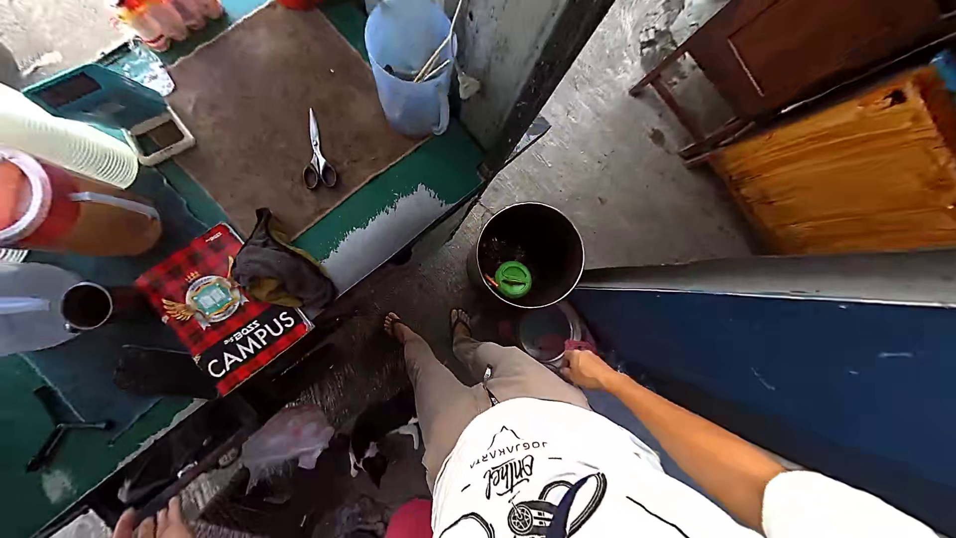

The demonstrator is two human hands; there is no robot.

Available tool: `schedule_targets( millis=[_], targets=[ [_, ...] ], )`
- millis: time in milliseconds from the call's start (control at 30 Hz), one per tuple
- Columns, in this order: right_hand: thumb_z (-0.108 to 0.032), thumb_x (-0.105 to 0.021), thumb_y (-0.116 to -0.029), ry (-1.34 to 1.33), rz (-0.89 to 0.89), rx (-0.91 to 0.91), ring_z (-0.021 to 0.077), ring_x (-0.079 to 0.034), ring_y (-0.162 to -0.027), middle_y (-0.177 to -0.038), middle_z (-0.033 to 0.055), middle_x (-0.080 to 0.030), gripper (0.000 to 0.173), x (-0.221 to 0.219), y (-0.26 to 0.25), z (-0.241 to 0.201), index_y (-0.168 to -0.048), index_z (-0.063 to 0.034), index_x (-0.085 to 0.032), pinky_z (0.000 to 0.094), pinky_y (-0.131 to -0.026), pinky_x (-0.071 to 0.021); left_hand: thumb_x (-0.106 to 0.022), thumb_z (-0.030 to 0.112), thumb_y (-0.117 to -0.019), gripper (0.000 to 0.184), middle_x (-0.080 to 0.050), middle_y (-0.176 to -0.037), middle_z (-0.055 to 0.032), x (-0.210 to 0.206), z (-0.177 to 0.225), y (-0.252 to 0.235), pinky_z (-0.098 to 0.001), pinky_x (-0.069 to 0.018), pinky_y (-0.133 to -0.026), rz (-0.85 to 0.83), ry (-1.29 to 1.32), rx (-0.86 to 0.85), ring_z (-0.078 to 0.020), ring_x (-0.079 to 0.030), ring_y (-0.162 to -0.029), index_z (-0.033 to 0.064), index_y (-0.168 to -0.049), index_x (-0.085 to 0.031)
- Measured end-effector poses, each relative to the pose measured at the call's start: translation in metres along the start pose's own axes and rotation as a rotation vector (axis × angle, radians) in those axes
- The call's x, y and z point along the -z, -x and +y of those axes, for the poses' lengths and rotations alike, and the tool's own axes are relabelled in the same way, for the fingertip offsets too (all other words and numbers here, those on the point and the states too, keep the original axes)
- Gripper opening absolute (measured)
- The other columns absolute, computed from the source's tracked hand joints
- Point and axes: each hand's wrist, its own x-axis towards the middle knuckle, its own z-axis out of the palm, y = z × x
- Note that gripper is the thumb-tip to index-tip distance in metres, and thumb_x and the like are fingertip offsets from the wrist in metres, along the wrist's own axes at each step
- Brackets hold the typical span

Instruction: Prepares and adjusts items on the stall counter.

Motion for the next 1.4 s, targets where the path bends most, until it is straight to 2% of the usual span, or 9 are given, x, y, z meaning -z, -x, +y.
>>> schedule_targets(
  millis=[100, 267, 367, 533, 767, 900, 1100, 1267, 1400],
  targets=[
    [-0.029, -0.061, -0.1007, 0.017, -0.014, -0.002, 0.0424, -0.063, -0.117, -0.119, 0.0256, -0.068, 0.034, 0.006, -0.006, -0.001, -0.119, -0.0008, -0.069, 0.0625, -0.100, -0.0468, -0.018, 0.052, -0.1078, 0.065, -0.043, -0.151, -0.0183, -0.062, 0.027, 0.001, -0.0504, -0.0495, -0.101, 0.364, -0.067, 0.167, -0.0309, -0.053, -0.129, 0.0096, -0.155, -0.029],
    [-0.026, -0.058, -0.1032, -0.027, 0.065, 0.149, 0.0370, -0.070, -0.099, -0.109, 0.0225, -0.070, 0.032, 0.047, -0.023, -0.100, -0.121, -0.0012, -0.067, 0.0575, -0.092, -0.0531, -0.018, 0.037, -0.1118, 0.054, -0.042, -0.150, -0.0204, -0.073, 0.029, 0.026, -0.0482, -0.0500, -0.102, 0.361, 0.038, 0.112, -0.0308, -0.052, -0.132, 0.0023, -0.151, -0.031],
    [-0.028, -0.056, -0.1043, 0.038, 0.085, 0.291, 0.0372, -0.069, -0.105, -0.117, 0.0229, -0.068, 0.037, 0.067, -0.030, -0.187, -0.128, -0.0011, -0.064, 0.0568, -0.096, -0.0527, -0.015, 0.038, -0.1114, 0.054, -0.044, -0.151, -0.0172, -0.064, 0.018, 0.050, -0.0488, -0.0491, -0.103, 0.306, 0.035, 0.105, -0.0292, -0.053, -0.133, 0.0050, -0.151, -0.032],
    [-0.028, -0.057, -0.1048, 0.016, 0.160, 0.512, 0.0312, -0.072, -0.094, -0.110, 0.0204, -0.071, 0.036, 0.071, -0.020, -0.290, -0.127, -0.0006, -0.064, 0.0521, -0.089, -0.0573, -0.042, 0.029, -0.1103, 0.048, -0.053, -0.144, -0.0187, -0.030, -0.034, 0.135, -0.0446, -0.0562, -0.098, 0.277, -0.182, 0.147, -0.0269, -0.062, -0.122, 0.0001, -0.148, -0.041],
    [-0.030, -0.055, -0.1050, 0.265, 0.034, 0.622, 0.0276, -0.071, -0.090, -0.109, 0.0178, -0.070, 0.039, 0.039, 0.001, -0.337, -0.132, -0.0021, -0.061, 0.0473, -0.085, -0.0579, -0.065, 0.014, -0.0990, 0.036, -0.067, -0.122, -0.0233, -0.017, -0.081, 0.271, -0.0404, -0.0579, -0.094, 0.363, -0.387, 0.229, -0.0248, -0.069, -0.108, -0.0077, -0.127, -0.061],
    [-0.034, -0.063, -0.1013, 0.498, -0.015, 0.770, 0.0328, -0.069, -0.107, -0.118, 0.0195, -0.070, 0.051, 0.006, 0.059, -0.379, -0.141, -0.0022, -0.056, 0.0541, -0.098, -0.0526, -0.065, 0.019, -0.1006, 0.037, -0.065, -0.132, -0.0213, -0.017, -0.019, 0.222, -0.0486, -0.0525, -0.104, 0.165, -0.697, 0.084, -0.0314, -0.065, -0.121, -0.0015, -0.132, -0.063],
    [-0.031, -0.075, -0.0934, 0.568, 0.151, 1.317, 0.0343, -0.057, -0.131, -0.142, 0.0192, -0.058, 0.057, -0.080, 0.143, -0.516, -0.143, -0.0068, -0.058, 0.0535, -0.109, -0.0477, -0.062, 0.007, -0.0981, 0.037, -0.057, -0.145, -0.0201, -0.022, 0.054, 0.073, -0.0562, -0.0412, -0.115, -0.136, -1.090, -0.291, -0.0373, -0.050, -0.140, 0.0018, -0.134, -0.063],
    [-0.023, -0.070, -0.0955, 0.546, 0.201, 1.327, 0.0381, -0.062, -0.121, -0.132, 0.0220, -0.063, 0.045, -0.121, 0.157, -0.599, -0.136, -0.0051, -0.062, 0.0573, -0.101, -0.0517, -0.080, 0.009, -0.0841, 0.052, -0.061, -0.136, -0.0253, -0.012, 0.041, -0.014, -0.0699, -0.0402, -0.107, -0.450, -1.394, -0.271, -0.0479, -0.052, -0.132, 0.0029, -0.133, -0.065],
    [-0.026, -0.061, -0.1023, 0.375, 0.241, 1.235, 0.0321, -0.068, -0.112, -0.121, 0.0179, -0.070, 0.038, -0.113, 0.173, -0.646, -0.134, -0.0046, -0.064, 0.0527, -0.101, -0.0527, -0.072, 0.020, -0.0940, 0.052, -0.061, -0.134, -0.0293, -0.005, 0.019, -0.048, -0.0708, -0.0242, -0.117, -0.671, -1.429, -0.187, -0.0491, -0.051, -0.133, 0.0037, -0.141, -0.059]
  ],
)
